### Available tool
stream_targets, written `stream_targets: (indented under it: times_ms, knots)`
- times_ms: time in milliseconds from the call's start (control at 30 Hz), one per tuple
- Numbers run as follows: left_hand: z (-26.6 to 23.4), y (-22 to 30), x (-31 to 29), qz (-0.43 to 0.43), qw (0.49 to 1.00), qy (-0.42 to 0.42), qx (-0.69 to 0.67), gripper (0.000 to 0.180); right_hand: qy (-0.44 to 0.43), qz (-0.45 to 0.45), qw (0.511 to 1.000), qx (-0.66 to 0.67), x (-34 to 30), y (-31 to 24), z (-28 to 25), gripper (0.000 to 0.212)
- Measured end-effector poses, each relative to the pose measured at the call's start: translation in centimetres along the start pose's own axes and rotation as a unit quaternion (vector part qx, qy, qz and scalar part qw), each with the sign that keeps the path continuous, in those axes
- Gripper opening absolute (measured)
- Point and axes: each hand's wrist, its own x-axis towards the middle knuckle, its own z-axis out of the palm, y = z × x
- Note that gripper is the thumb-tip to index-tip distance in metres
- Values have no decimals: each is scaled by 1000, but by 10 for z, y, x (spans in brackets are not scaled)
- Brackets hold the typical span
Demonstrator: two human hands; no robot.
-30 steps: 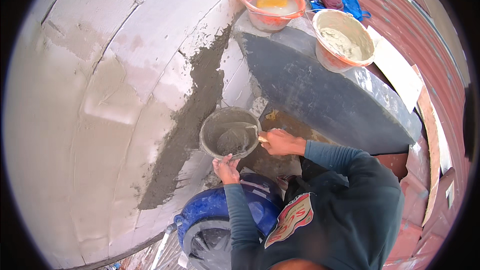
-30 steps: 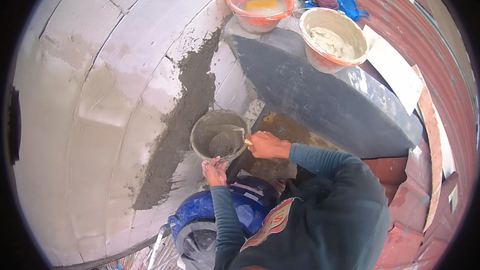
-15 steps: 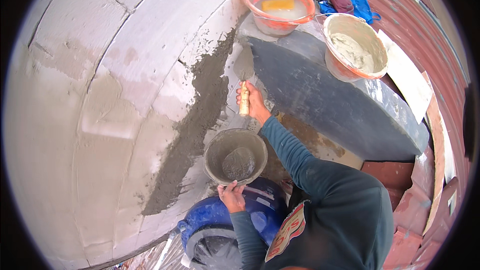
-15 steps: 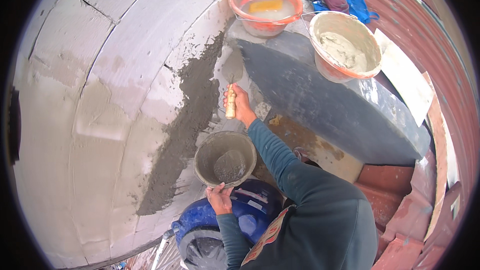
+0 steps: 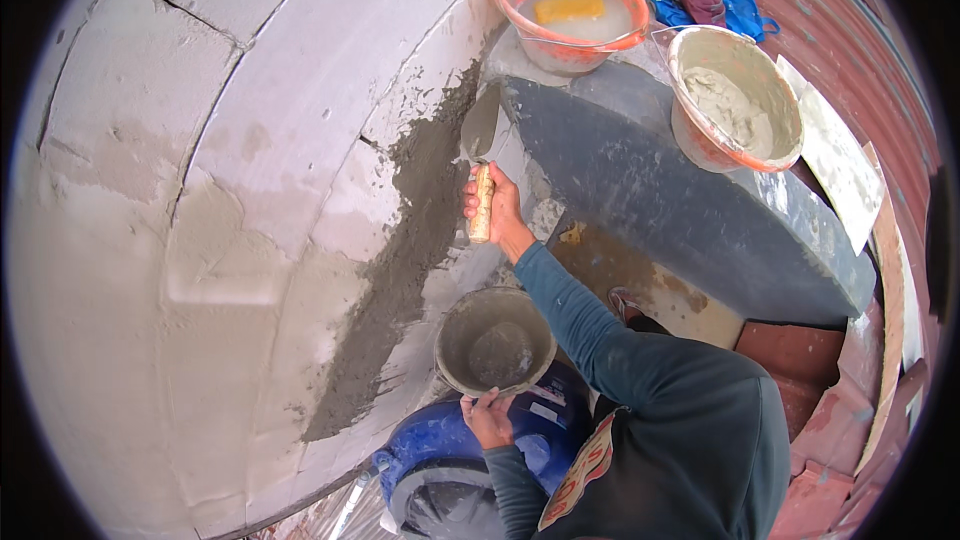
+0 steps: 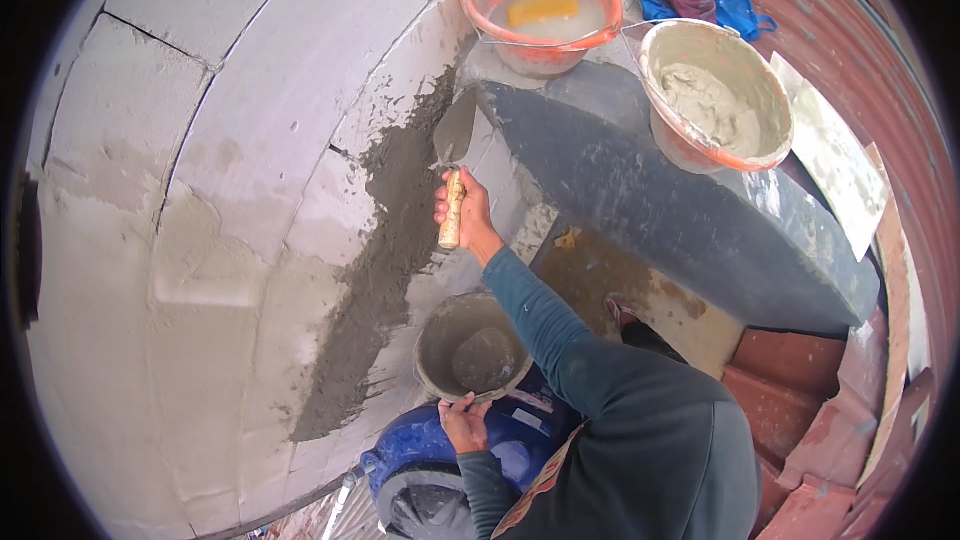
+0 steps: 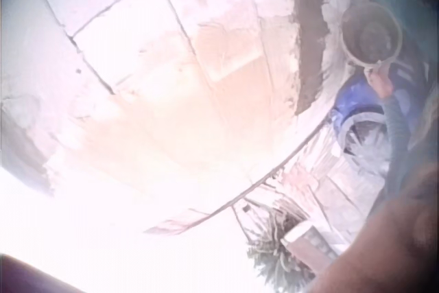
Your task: The person applies cement mixture from a bucket to a wall using a trowel.
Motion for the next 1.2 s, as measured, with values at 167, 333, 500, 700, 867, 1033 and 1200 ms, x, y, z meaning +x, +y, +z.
stream_targets:
  times_ms: [167, 333, 500, 700, 867, 1033, 1200]
  knots:
    - [28, 3, 2, 2, 1000, -6, 0, 40, 52, 19, 998, -17, 9, -15, -23, 35]
    - [25, 1, 7, -8, 1000, -17, -4, 40, 16, 31, 999, -2, 9, -14, -3, 37]
    - [34, 3, 10, -3, 1000, -20, -1, 42, 61, 19, 992, -111, -22, -17, -16, 36]
    - [34, 9, 7, 2, 999, -35, -10, 42, 103, -86, 934, -332, -42, -35, -10, 34]
    - [32, 8, -1, 19, 999, -29, 3, 39, 48, -71, 949, -303, -28, -58, -7, 36]
    - [22, 3, -1, 14, 1000, -20, 6, 39, 52, -42, 981, -181, -11, -39, -5, 40]
    - [19, 0, -6, 8, 1000, -6, -5, 43, 95, -58, 991, -76, -7, 10, -4, 42]
